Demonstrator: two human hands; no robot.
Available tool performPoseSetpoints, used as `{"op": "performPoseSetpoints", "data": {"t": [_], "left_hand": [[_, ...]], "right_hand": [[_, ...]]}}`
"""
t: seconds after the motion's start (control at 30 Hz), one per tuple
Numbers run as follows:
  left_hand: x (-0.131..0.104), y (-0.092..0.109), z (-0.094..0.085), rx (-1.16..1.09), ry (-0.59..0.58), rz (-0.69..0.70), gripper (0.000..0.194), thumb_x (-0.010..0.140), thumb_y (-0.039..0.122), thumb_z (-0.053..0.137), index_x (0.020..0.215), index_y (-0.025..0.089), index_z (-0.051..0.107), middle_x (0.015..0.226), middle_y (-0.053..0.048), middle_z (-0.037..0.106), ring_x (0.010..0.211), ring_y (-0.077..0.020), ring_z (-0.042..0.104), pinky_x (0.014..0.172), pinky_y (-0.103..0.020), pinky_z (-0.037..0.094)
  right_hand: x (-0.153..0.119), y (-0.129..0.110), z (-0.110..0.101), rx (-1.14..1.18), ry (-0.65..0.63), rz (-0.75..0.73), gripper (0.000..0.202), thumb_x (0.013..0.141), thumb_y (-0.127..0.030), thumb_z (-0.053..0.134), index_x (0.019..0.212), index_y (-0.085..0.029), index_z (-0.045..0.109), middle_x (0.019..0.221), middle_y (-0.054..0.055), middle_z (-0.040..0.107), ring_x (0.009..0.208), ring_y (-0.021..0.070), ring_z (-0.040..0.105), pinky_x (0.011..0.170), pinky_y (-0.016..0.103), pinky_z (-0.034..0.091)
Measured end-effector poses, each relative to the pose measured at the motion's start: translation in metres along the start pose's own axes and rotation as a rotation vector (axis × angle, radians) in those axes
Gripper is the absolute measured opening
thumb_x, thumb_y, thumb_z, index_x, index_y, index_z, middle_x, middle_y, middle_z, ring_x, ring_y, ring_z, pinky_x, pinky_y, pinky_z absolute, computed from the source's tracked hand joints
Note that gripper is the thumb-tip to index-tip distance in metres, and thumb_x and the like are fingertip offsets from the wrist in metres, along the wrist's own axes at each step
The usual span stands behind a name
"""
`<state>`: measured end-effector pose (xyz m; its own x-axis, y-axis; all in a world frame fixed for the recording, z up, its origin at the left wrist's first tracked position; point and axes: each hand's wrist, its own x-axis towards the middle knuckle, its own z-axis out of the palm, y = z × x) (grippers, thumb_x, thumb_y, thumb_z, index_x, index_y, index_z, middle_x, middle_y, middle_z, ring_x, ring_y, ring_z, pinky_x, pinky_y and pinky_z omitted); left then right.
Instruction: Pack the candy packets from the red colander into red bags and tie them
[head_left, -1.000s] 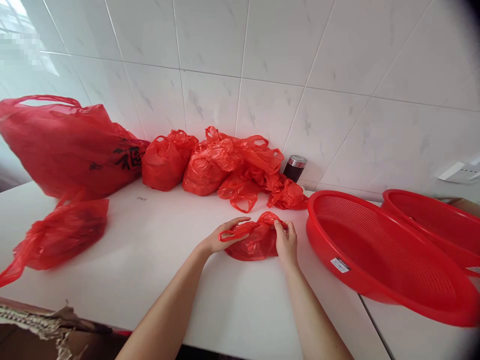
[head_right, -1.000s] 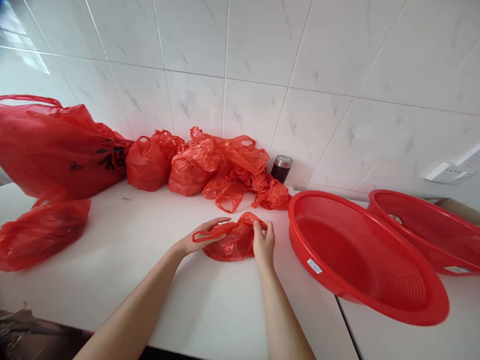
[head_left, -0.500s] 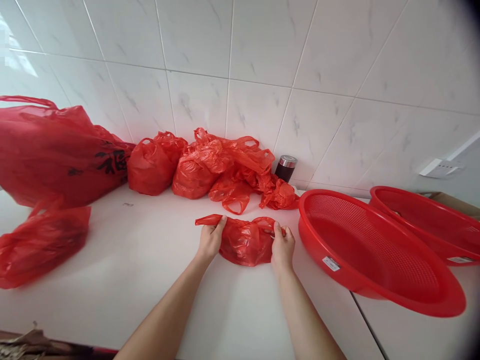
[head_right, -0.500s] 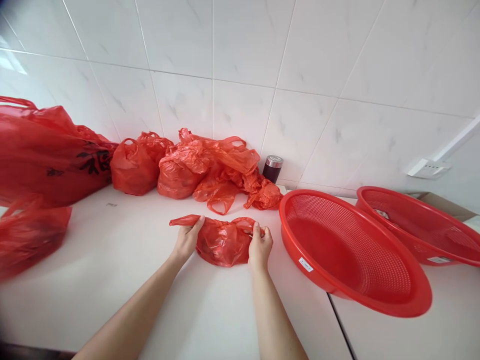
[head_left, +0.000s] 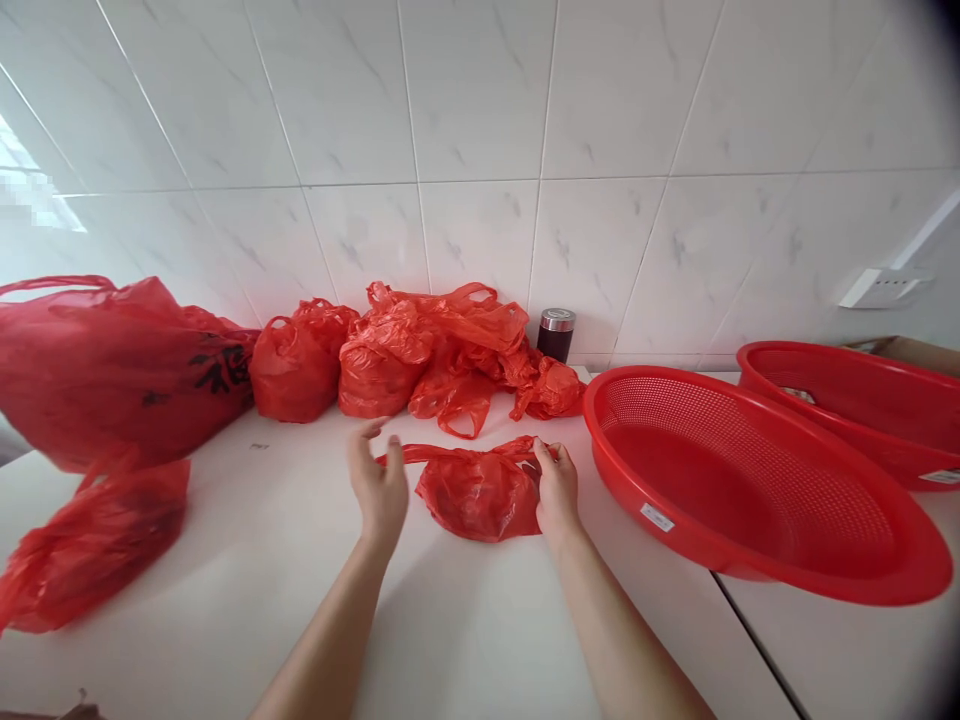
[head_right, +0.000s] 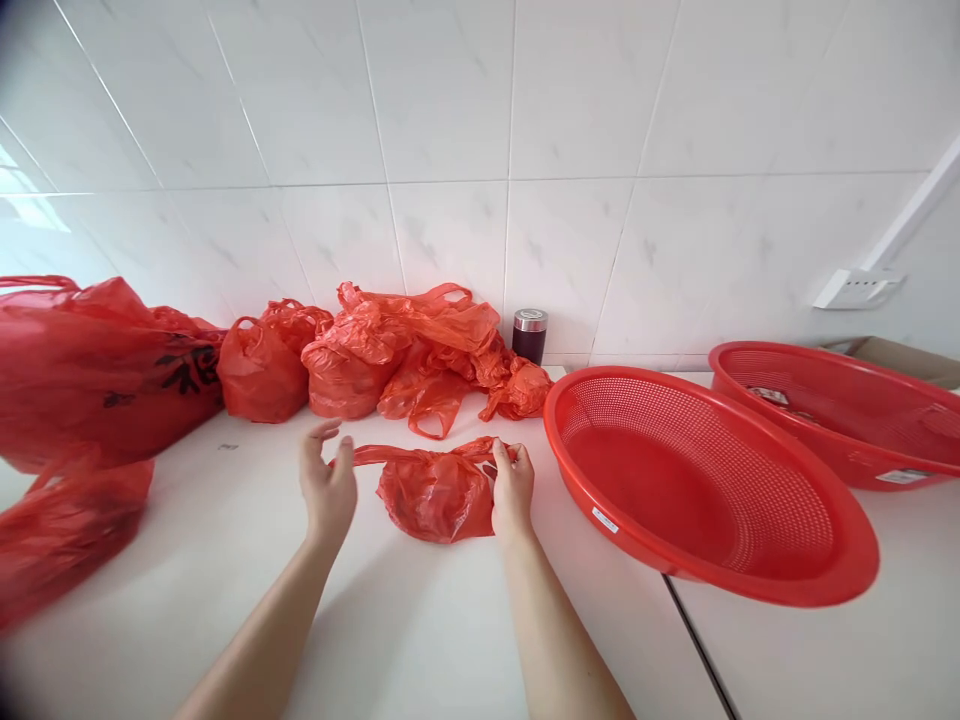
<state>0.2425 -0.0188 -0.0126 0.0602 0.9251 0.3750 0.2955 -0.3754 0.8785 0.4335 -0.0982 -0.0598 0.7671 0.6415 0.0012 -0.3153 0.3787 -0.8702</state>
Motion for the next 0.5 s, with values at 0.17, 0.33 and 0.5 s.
{"op": "performPoseSetpoints", "data": {"t": [0.17, 0.33, 0.5], "left_hand": [[-0.011, 0.036, 0.035, 0.379, -0.561, 0.326, 0.024, 0.077, 0.029, 0.064, 0.101, 0.029, 0.065, 0.113, -0.008, 0.066, 0.114, -0.0313, 0.055, 0.105, -0.047, 0.033], [0.013, 0.043, 0.022, 0.505, -0.667, 0.223, 0.020, 0.063, 0.019, 0.071, 0.081, 0.023, 0.066, 0.079, -0.007, 0.068, 0.086, -0.0311, 0.065, 0.083, -0.043, 0.046], [0.036, 0.045, -0.064, 0.423, -0.519, 0.094, 0.020, 0.074, 0.034, 0.064, 0.090, 0.023, 0.060, 0.084, -0.003, 0.067, 0.081, -0.0236, 0.064, 0.073, -0.033, 0.048]], "right_hand": [[0.001, 0.002, -0.002, 0.033, -0.041, 0.041, 0.040, 0.072, -0.047, 0.072, 0.075, -0.022, 0.041, 0.069, -0.002, 0.062, 0.063, 0.0153, 0.063, 0.059, 0.027, 0.051], [-0.001, -0.002, -0.004, -0.086, 0.028, 0.062, 0.039, 0.074, -0.048, 0.067, 0.094, -0.025, 0.044, 0.090, 0.001, 0.070, 0.072, 0.0185, 0.070, 0.057, 0.026, 0.051], [-0.003, 0.003, -0.003, -0.211, -0.006, 0.041, 0.036, 0.075, -0.045, 0.064, 0.095, -0.024, 0.042, 0.096, 0.005, 0.072, 0.068, 0.0182, 0.070, 0.056, 0.026, 0.049]]}}
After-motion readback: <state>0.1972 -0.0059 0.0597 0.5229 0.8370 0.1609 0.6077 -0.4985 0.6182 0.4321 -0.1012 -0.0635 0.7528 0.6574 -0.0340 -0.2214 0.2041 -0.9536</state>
